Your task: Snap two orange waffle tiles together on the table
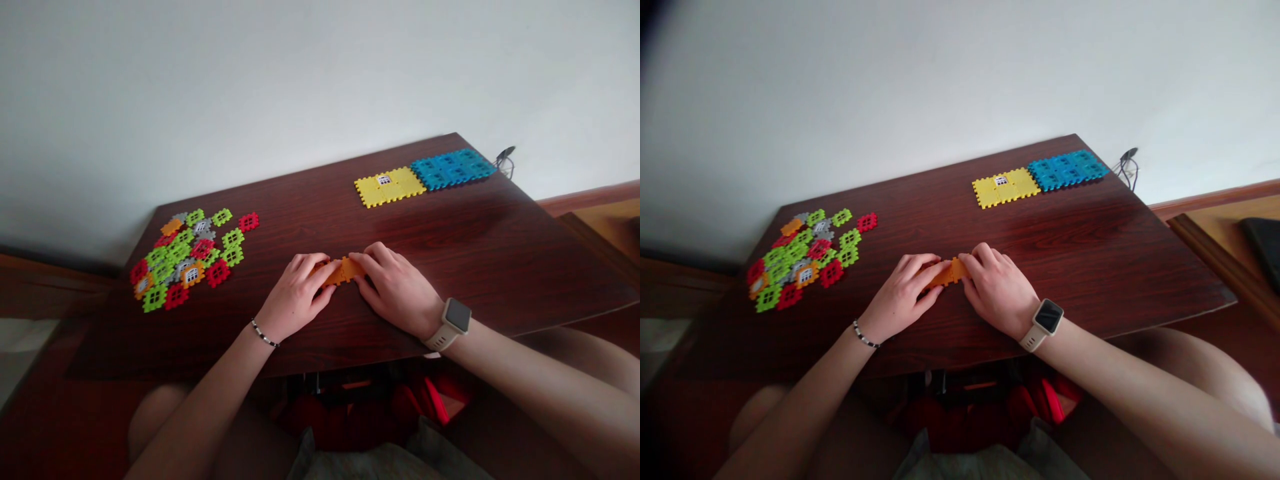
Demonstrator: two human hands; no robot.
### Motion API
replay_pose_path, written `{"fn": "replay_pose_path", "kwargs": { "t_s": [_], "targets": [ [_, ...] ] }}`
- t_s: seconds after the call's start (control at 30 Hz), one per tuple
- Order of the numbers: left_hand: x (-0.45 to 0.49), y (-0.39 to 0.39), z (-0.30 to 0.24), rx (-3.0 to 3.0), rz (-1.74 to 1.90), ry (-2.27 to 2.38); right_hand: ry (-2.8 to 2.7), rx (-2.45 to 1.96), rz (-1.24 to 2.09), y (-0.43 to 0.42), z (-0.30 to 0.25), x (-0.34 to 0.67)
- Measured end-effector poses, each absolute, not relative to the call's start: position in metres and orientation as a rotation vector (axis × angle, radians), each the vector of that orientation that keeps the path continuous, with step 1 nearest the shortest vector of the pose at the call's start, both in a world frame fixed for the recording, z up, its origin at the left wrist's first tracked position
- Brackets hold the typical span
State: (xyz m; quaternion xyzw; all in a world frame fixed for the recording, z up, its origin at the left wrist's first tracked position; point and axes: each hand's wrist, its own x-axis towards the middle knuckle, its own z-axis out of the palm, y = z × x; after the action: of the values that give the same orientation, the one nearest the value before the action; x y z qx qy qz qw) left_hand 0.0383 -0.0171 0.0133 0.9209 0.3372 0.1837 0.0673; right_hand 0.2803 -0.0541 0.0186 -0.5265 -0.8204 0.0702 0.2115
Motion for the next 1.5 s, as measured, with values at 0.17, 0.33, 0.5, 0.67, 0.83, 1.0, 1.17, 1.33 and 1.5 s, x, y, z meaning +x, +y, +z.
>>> {"fn": "replay_pose_path", "kwargs": {
  "t_s": [0.17,0.33,0.5,0.67,0.83,1.0,1.17,1.33,1.5],
  "targets": [
    [0.0379,-0.0171,0.0136,2.777,0.543,1.019,-2.276,-1.464,0.198,-0.0543,0.0182,0.2804],
    [0.0376,-0.0173,0.0138,2.780,0.544,1.018,-2.280,-1.465,0.197,-0.0543,0.0187,0.2803],
    [0.0382,-0.0173,0.0143,2.796,0.538,1.021,-2.278,-1.466,0.198,-0.0545,0.0187,0.2803],
    [0.0380,-0.0176,0.0152,2.801,0.539,1.017,-2.273,-1.458,0.185,-0.0545,0.0183,0.2803],
    [0.0379,-0.0180,0.0146,2.793,0.547,1.014,-2.272,-1.455,0.182,-0.0546,0.0176,0.2802],
    [0.0385,-0.0182,0.0144,2.797,0.545,1.011,-2.280,-1.457,0.166,-0.0545,0.0175,0.2799],
    [0.0380,-0.0177,0.0150,2.796,0.546,1.009,-2.277,-1.459,0.189,-0.0543,0.0185,0.2798],
    [0.0379,-0.0172,0.0152,2.790,0.542,1.010,-2.271,-1.456,0.192,-0.0545,0.0189,0.2797],
    [0.0392,-0.0175,0.0152,2.785,0.545,1.011,-2.281,-1.464,0.185,-0.0549,0.0184,0.2799]
  ]
}}
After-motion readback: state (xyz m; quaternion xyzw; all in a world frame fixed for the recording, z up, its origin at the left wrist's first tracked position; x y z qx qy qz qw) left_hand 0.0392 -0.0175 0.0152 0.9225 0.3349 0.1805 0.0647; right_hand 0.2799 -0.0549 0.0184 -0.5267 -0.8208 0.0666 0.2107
